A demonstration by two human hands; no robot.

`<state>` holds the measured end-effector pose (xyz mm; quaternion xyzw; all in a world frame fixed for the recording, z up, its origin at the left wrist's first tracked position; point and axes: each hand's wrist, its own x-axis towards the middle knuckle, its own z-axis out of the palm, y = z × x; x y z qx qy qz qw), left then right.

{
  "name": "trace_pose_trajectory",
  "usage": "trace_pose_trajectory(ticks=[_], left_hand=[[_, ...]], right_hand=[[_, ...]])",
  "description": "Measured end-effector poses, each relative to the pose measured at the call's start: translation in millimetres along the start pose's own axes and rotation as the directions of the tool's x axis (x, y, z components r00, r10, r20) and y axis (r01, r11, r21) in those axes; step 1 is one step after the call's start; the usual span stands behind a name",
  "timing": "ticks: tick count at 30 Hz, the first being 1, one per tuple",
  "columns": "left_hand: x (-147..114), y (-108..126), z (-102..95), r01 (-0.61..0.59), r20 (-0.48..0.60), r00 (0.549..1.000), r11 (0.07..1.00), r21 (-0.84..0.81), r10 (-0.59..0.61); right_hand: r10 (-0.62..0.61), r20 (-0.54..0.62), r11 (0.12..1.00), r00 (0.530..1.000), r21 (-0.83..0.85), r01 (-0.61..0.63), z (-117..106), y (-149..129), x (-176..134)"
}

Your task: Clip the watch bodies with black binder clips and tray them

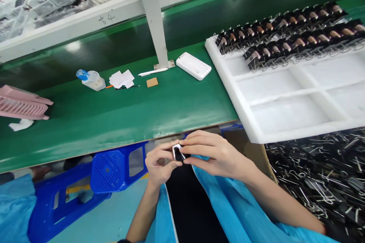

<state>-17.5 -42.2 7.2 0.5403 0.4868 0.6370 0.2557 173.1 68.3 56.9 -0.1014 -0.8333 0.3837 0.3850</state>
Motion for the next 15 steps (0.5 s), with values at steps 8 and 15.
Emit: trace_pose_trajectory(ticks=[8, 15], left_hand=[[-1.4, -0.1, 2.2, -0.005, -0.034, 0.999, 1.000, 0.029, 0.006], [-4.5, -1.4, 1.7, 0.014, -0.048, 0.999, 0.998, 0.062, -0.011]], right_hand=[[0.006, 0.015, 1.000, 1.000, 0.014, -0.006, 0.5, 0.8, -1.1], [0.039, 0.016, 0.999, 0.999, 0.024, -0.040, 0.8, -0.5, -1.7]])
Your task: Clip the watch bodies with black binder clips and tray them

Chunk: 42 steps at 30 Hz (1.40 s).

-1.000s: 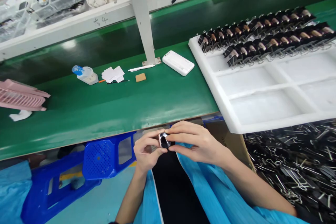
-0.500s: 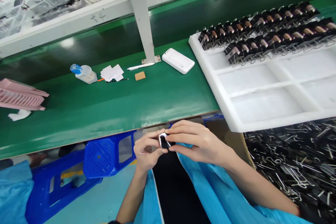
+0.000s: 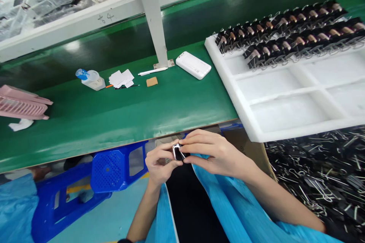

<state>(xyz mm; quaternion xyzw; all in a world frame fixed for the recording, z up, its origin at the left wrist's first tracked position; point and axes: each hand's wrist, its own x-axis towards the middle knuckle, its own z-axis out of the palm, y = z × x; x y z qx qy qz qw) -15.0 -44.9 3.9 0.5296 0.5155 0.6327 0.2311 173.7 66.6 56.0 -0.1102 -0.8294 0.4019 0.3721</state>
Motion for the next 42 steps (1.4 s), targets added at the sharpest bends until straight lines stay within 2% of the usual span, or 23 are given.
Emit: trace_pose_trajectory(ticks=[22, 42], left_hand=[[-2.8, -0.7, 3.3, -0.014, -0.018, 1.000, 0.997, -0.081, 0.012], [-2.8, 0.0, 7.1, -0.020, -0.054, 0.998, 0.997, -0.069, 0.016]], right_hand=[[-0.004, 0.026, 1.000, 1.000, -0.012, 0.005, 1.1, 0.5, -1.8], [0.023, 0.022, 1.000, 0.999, 0.010, -0.023, 2.4, -1.9, 0.2]])
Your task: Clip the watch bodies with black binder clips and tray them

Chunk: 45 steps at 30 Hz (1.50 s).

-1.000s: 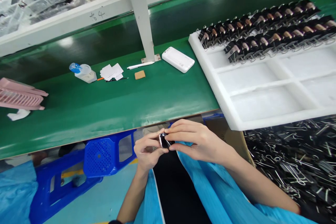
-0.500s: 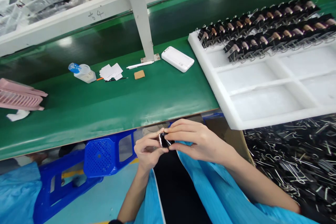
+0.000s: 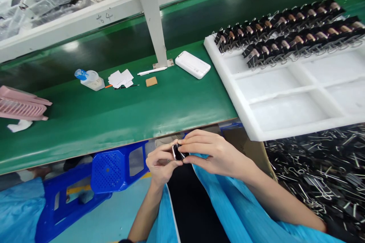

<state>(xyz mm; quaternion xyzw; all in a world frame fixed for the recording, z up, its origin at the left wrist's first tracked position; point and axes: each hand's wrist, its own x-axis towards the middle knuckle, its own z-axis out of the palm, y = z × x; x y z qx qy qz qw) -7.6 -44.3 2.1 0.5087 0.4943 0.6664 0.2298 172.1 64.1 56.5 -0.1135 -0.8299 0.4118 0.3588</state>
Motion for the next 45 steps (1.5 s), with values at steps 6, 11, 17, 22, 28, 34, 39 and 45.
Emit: trace_pose_trajectory(ticks=[6, 11, 17, 22, 28, 34, 39, 45], left_hand=[[0, -1, 0.5, 0.000, -0.006, 1.000, 1.000, -0.015, 0.000], [-3, -2, 0.3, 0.005, -0.013, 1.000, 1.000, -0.019, -0.006], [-4, -1, 1.0, 0.021, -0.031, 0.999, 0.999, -0.025, -0.022], [-4, 1, 1.6, 0.017, -0.049, 0.999, 1.000, -0.014, -0.018], [-6, 0, 2.4, 0.017, -0.071, 0.997, 1.000, -0.007, -0.018], [-6, 7, 7.6, -0.020, -0.065, 0.998, 1.000, 0.016, 0.021], [4, 11, 6.2, -0.177, 0.061, 0.983, 0.983, 0.045, 0.174], [15, 12, -0.5, -0.097, 0.123, 0.988, 0.994, 0.056, 0.090]], right_hand=[[0.007, 0.008, 1.000, 1.000, -0.009, -0.007, 0, -1, 0], [0.004, 0.004, 1.000, 1.000, -0.011, -0.004, 1, -1, 0], [0.011, 0.006, 1.000, 1.000, -0.017, -0.011, 1, -2, -1], [0.053, -0.002, 0.998, 0.999, -0.019, -0.053, 1, -6, 0], [-0.037, -0.039, 0.999, 0.999, -0.010, 0.037, 4, -3, -2], [0.355, -0.172, 0.898, 0.919, 0.335, -0.285, 25, -4, -10], [0.637, 0.214, 0.379, 0.741, 0.750, -0.542, 35, -5, -15], [0.669, 0.089, 0.500, 0.738, 0.681, -0.535, 28, -9, -15]])
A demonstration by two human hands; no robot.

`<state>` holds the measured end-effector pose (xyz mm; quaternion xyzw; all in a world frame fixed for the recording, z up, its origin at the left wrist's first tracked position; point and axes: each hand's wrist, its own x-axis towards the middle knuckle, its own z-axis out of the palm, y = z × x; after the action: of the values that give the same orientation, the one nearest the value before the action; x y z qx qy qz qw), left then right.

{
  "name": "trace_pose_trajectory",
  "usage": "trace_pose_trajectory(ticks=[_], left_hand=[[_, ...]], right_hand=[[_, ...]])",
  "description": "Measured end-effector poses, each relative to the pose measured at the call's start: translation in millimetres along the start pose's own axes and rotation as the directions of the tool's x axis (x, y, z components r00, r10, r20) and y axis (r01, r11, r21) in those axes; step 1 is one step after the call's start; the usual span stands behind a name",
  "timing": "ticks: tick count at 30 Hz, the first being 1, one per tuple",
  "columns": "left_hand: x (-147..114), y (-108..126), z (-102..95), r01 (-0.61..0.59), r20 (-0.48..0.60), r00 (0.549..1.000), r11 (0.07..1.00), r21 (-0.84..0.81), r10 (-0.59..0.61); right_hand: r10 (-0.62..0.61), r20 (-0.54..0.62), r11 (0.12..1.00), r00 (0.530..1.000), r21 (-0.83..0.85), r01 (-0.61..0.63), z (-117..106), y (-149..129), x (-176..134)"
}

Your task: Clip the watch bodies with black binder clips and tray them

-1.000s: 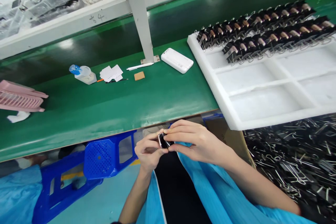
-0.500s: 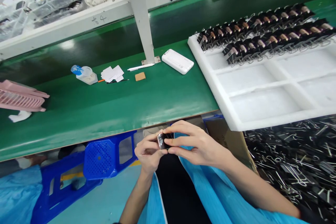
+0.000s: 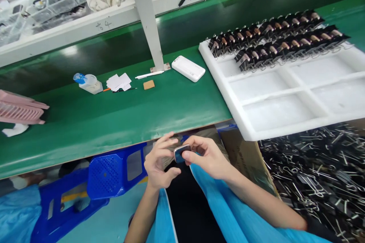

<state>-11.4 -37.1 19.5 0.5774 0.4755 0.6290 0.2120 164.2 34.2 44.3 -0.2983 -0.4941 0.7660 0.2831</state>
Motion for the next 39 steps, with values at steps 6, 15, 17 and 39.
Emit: trace_pose_trajectory(ticks=[6, 15, 17, 39], left_hand=[[1, 14, -1.7, 0.251, -0.018, 0.968, 0.950, 0.184, -0.252], [4, 19, 5.6, 0.140, -0.041, 0.990, 0.960, 0.244, -0.134], [6, 23, 8.0, 0.103, -0.037, 0.995, 0.957, 0.270, -0.097], [17, 41, 26.5, -0.063, -0.032, 0.996, 0.897, 0.438, 0.086]], right_hand=[[-0.312, -0.129, 0.867, 0.941, -0.443, 0.226, 4, 0, -2], [-0.426, -0.081, 0.800, 0.901, -0.498, 0.334, 1, 4, -2], [-0.340, -0.105, 0.881, 0.935, -0.383, 0.277, 2, 8, 0], [0.073, -0.029, 0.814, 0.997, 0.579, -0.043, 22, 39, 11]])
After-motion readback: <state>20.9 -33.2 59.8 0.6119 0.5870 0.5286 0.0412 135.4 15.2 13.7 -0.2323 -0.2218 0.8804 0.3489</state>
